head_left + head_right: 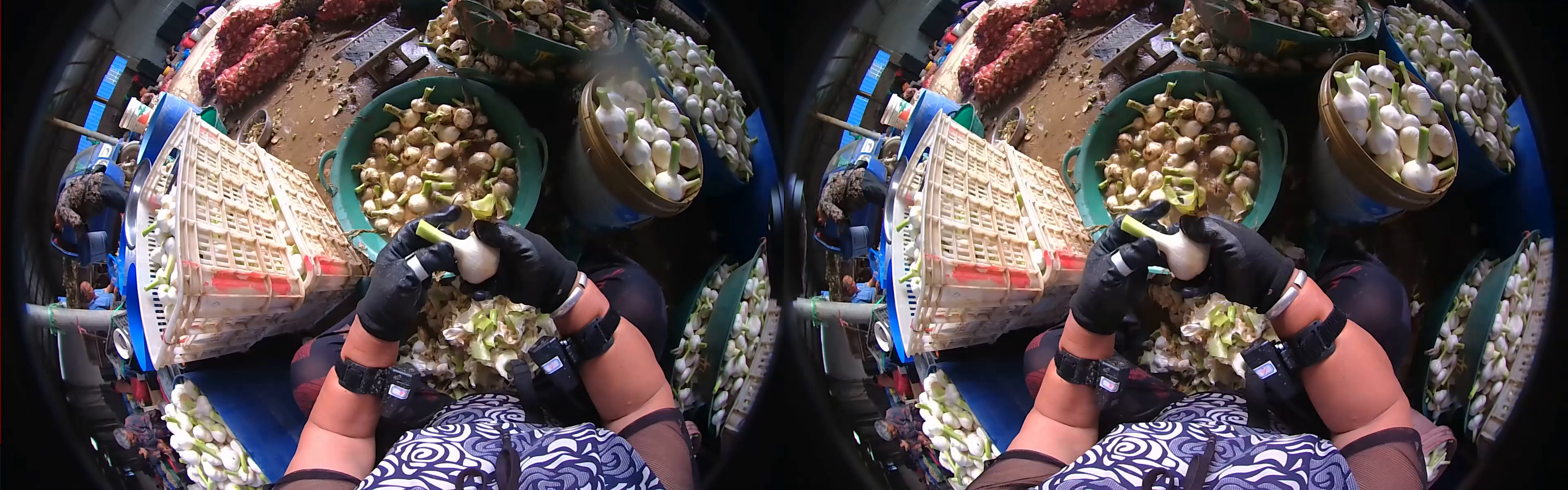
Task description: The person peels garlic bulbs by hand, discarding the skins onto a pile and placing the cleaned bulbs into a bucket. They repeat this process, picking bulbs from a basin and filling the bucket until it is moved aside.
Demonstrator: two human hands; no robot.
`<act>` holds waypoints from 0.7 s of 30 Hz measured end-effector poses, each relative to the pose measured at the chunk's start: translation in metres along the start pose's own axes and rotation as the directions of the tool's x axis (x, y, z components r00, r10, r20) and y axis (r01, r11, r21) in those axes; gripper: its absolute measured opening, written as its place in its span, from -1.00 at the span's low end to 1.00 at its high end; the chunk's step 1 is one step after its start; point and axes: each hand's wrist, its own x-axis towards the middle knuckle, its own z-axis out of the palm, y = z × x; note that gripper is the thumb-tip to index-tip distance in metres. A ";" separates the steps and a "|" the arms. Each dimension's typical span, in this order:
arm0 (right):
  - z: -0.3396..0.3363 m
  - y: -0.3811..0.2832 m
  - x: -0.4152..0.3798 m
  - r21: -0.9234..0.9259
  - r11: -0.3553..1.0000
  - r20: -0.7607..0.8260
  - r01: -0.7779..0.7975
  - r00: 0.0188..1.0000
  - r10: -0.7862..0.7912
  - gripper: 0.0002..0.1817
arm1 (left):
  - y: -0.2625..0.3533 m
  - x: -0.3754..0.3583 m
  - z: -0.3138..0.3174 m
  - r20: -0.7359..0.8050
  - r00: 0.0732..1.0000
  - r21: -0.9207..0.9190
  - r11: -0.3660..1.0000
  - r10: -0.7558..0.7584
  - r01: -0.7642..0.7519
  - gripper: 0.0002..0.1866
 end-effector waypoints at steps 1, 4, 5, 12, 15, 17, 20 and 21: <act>0.001 0.001 0.001 -0.062 0.997 -0.025 0.048 0.998 -0.050 -0.49 | -0.001 0.001 0.000 -0.048 0.998 -0.115 0.993 -0.030 0.024 -0.70; -0.006 0.014 0.010 -0.316 0.863 -0.065 0.393 0.899 -0.433 -0.69 | -0.013 0.005 -0.023 -0.031 0.999 -0.108 0.994 -0.015 0.011 -0.68; 0.001 0.013 0.008 -0.270 0.793 -0.144 0.546 0.791 -0.594 -0.73 | -0.016 0.008 -0.031 -0.047 0.999 -0.190 0.982 -0.001 -0.008 -0.67; 0.000 0.020 -0.006 -0.968 -0.245 -0.137 -0.047 0.921 0.365 -0.58 | -0.024 0.024 -0.043 -0.119 0.990 -0.518 0.855 -0.081 0.008 -0.66; -0.014 0.007 -0.007 -0.978 0.208 -0.083 -0.004 0.923 -0.375 -0.36 | -0.026 0.020 -0.030 -0.127 0.992 -0.420 0.907 -0.023 -0.033 -0.67; -0.010 -0.006 -0.013 -0.888 0.455 -0.152 0.066 0.891 -0.428 -0.45 | -0.029 0.024 -0.018 -0.113 0.992 -0.383 0.924 -0.053 0.006 -0.70; -0.018 -0.007 -0.010 -0.775 0.616 -0.230 0.141 0.845 -0.483 -0.78 | -0.034 0.038 -0.025 -0.082 0.988 -0.391 0.916 -0.128 0.086 -0.72; -0.019 -0.011 -0.009 -0.746 0.633 -0.242 0.204 0.803 -0.545 -0.83 | -0.031 0.048 -0.015 -0.091 0.990 -0.412 0.909 -0.106 0.060 -0.70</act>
